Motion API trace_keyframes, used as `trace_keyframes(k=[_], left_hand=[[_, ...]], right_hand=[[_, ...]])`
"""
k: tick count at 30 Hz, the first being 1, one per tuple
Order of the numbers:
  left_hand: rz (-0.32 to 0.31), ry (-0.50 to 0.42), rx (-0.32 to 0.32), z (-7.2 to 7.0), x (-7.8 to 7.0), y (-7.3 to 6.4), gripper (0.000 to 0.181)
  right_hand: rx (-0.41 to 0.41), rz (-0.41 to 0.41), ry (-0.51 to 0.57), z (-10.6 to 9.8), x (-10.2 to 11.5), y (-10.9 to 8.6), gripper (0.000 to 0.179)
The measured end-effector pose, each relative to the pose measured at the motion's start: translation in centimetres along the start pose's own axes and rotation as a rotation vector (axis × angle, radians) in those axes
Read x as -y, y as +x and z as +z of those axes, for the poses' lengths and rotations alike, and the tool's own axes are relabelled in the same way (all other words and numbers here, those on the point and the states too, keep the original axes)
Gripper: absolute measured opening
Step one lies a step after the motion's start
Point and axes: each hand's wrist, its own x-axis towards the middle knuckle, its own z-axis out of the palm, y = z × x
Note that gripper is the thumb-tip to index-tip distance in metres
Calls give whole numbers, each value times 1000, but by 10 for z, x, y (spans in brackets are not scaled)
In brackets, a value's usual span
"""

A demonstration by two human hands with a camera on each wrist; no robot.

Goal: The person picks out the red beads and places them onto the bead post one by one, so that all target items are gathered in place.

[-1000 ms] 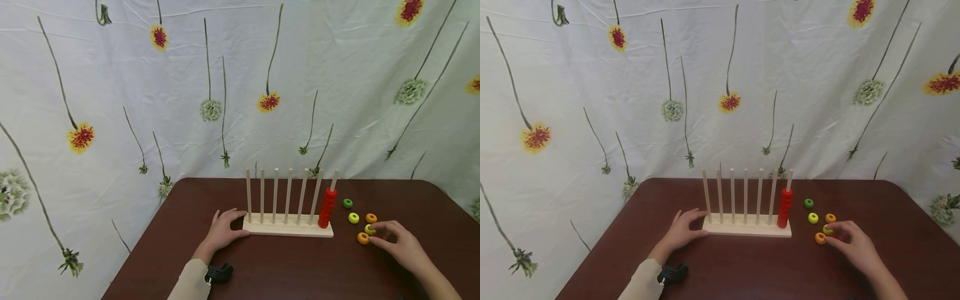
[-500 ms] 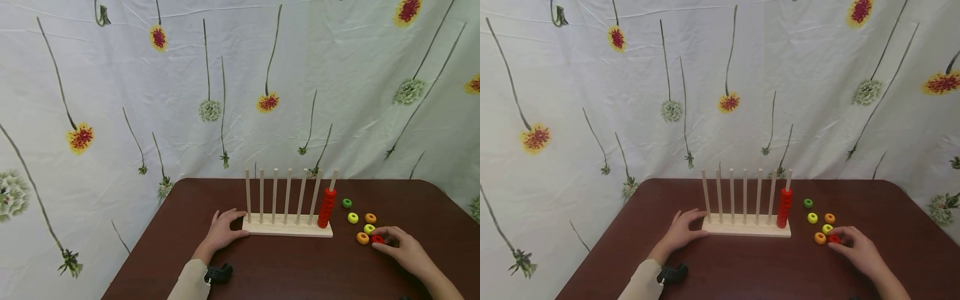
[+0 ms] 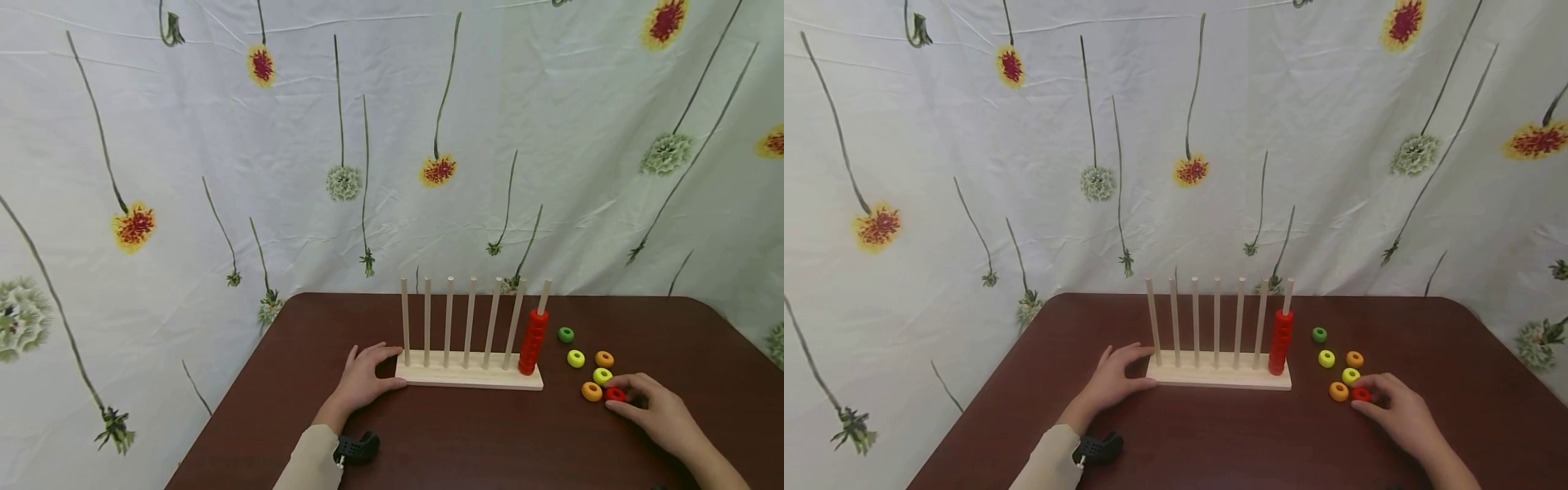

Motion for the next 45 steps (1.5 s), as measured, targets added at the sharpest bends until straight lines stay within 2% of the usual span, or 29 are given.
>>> trace_keyframes(k=[7,14,22,29,36,45], left_hand=[[10,3,-5,0,1,1,62],[5,-1,-7,0,0,1,62],[0,4,1,1,-1,2,62],[-4,2,1,-1,-2,2,62],[-4,-2,3,0,0,1,62],[-4,-7,1,-1,-2,0,62]], right_hand=[[-22,6,6,1,2,-1,34],[-137,-33,17,2,5,-3,26],[-206,-136,9,2,7,-3,19],[-241,-180,53,-2,19,-2,17],[-304,-269,58,-6,32,2,17],[-305,-356,47,-23,55,15,20]])
